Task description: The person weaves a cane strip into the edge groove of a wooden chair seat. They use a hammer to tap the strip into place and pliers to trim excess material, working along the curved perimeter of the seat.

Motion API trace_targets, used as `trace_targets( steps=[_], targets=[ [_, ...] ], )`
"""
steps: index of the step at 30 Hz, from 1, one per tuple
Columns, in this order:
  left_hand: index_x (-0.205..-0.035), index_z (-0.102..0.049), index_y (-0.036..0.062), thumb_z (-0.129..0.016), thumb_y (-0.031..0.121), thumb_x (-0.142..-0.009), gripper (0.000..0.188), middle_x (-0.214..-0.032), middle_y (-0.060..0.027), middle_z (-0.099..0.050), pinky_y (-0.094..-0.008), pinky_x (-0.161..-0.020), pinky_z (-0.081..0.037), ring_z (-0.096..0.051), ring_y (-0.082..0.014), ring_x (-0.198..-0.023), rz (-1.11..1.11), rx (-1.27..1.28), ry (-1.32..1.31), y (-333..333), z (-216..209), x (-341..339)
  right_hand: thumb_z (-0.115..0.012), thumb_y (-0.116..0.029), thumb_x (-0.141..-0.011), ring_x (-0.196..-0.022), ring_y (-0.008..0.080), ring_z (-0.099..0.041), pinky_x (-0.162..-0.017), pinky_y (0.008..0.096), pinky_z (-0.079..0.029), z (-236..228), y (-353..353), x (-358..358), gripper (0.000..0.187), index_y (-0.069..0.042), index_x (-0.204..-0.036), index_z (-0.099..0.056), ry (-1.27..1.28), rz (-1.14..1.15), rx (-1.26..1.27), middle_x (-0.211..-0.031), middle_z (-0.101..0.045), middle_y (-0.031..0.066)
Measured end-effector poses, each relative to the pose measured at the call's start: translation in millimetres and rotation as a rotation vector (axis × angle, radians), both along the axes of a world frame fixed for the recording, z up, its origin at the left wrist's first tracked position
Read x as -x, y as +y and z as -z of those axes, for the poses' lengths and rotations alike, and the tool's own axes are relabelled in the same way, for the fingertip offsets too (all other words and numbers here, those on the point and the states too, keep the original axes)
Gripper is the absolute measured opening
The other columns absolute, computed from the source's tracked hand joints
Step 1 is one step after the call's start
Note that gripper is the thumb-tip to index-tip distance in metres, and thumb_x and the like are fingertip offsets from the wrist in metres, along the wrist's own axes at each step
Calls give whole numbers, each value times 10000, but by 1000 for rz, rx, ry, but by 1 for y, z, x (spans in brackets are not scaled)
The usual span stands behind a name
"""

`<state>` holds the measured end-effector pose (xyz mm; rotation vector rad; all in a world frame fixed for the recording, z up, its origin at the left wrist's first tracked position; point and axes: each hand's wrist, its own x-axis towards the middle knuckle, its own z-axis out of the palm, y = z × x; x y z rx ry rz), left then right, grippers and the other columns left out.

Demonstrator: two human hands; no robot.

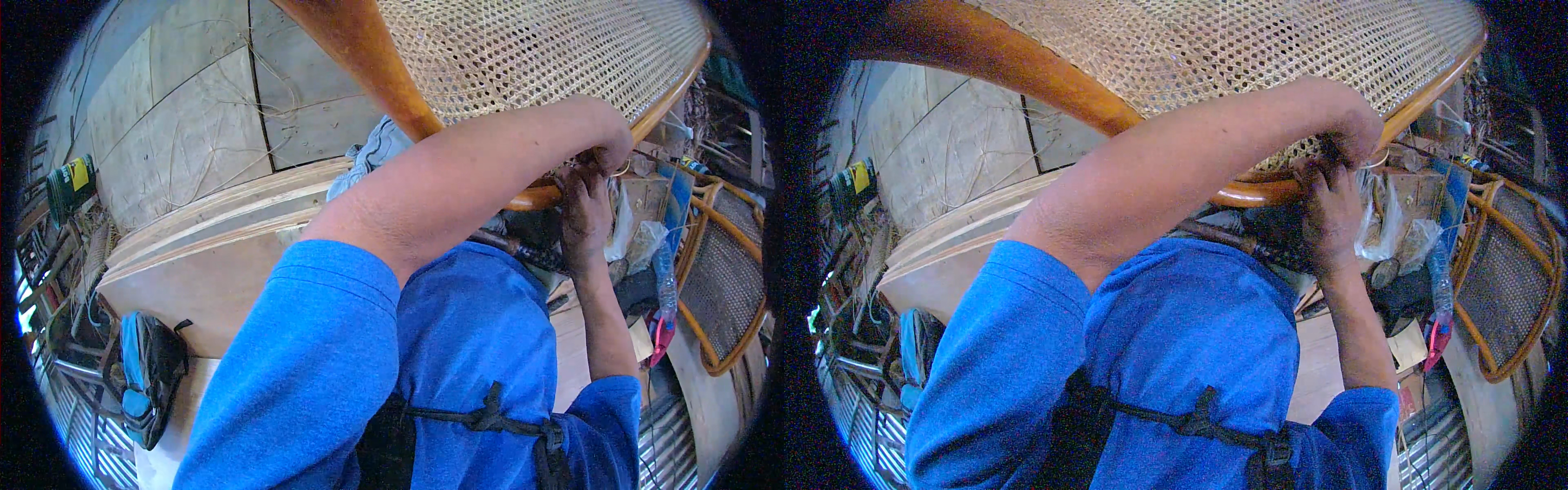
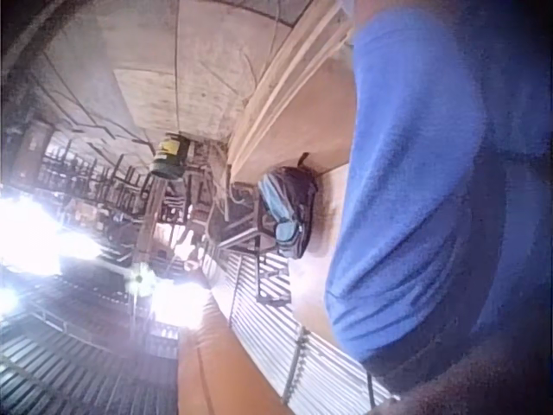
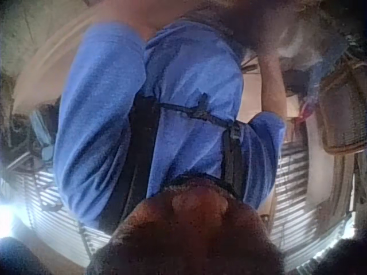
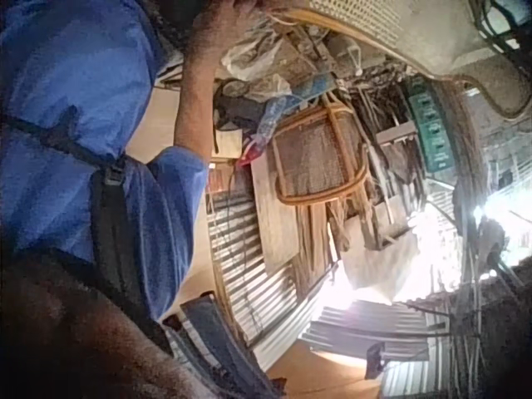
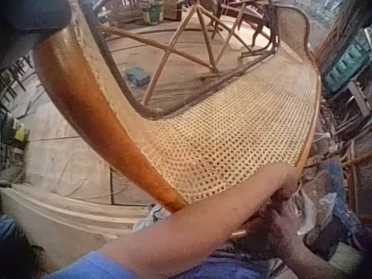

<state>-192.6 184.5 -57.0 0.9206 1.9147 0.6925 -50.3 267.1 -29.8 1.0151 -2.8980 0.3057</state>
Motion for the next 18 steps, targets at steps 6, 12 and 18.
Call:
trace_targets(
  steps=[6, 12, 18],
  targets=[
    [-929, -648, 116, -568, 255, -758, 235, -935, -74, -641, -382, -742, -435, -583, -204, -804, 42, 22, 1, 9, 12, 5, -590, 6, -724, -994, 351, -545, -795, 413, -461, 2, 6, 4, 312, -73, -1026, -585, -64, -3, -66, -1028, -572, 156],
    [-942, -647, 118, -576, 264, -764, 240, -951, -65, -645, -376, -754, -437, -590, -205, -827, 14, -4, 6, 3, 7, 2, -594, 17, -734, -956, 342, -549, -770, 413, -458, 2, 2, 4, 271, -77, -988, -594, 7, -28, 32, -983, -572, 145],
    [-980, -646, 126, -572, 237, -762, 256, -992, -69, -644, -375, -754, -442, -599, -212, -832, -82, 9, -65, 3, 2, 0, -584, -32, -760, -973, 347, -542, -783, 419, -452, 6, 4, 2, 213, -66, -971, -579, 2, 38, -38, -1031, -567, 147]
  ],
)
